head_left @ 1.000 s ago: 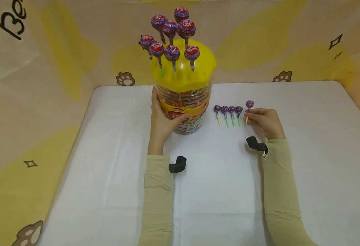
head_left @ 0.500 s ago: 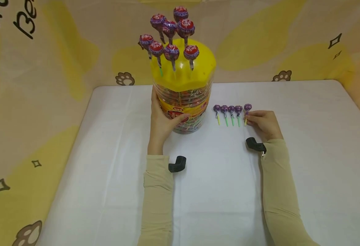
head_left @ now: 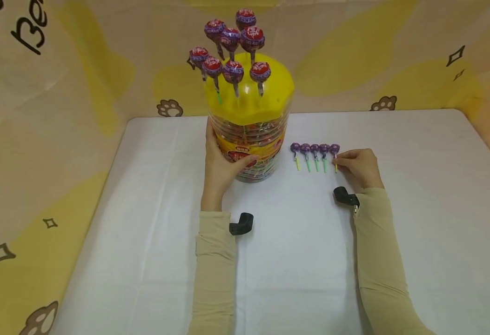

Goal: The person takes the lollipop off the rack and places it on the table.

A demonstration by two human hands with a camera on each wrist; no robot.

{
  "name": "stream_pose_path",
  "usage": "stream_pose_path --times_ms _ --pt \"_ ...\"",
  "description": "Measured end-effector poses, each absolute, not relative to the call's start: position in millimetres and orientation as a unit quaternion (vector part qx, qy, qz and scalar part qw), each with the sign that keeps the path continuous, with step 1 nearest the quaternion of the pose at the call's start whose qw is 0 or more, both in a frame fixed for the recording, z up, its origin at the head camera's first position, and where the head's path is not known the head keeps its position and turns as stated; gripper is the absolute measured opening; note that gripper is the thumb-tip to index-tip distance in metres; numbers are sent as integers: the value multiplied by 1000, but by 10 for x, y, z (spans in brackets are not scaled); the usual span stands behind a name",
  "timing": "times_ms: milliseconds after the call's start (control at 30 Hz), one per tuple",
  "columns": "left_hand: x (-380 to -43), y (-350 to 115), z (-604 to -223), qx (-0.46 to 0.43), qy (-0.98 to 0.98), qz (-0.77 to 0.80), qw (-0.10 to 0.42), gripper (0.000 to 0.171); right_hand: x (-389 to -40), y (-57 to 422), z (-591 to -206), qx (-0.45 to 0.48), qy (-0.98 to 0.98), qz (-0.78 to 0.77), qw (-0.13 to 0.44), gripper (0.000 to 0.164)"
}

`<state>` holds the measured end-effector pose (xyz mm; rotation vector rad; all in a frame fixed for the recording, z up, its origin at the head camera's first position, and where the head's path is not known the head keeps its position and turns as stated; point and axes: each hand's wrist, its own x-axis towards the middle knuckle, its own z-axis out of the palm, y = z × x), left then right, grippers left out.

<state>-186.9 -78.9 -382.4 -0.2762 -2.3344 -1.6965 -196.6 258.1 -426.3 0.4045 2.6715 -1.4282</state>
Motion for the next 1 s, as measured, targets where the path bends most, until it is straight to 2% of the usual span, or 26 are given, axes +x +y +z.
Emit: stream_pose_path --times_ms 300,533,833,1000 --pt "-1865 -799 -3818 -91 -799 -583 116 110 -1940 2548 -4211 121 913 -388 24 34" --pt "-1850 -797 -3812 -93 -800 -582 116 111 -1896 2495 -4083 119 916 -383 6 31" --pt "-1851 -788 -3810 -92 -798 -585 112 110 -1872 2285 -3806 98 845 -511 -122 27" --pt "-1838 -784 -3803 -89 -800 -582 114 110 -1818 2032 -3536 42 798 -581 -154 23"
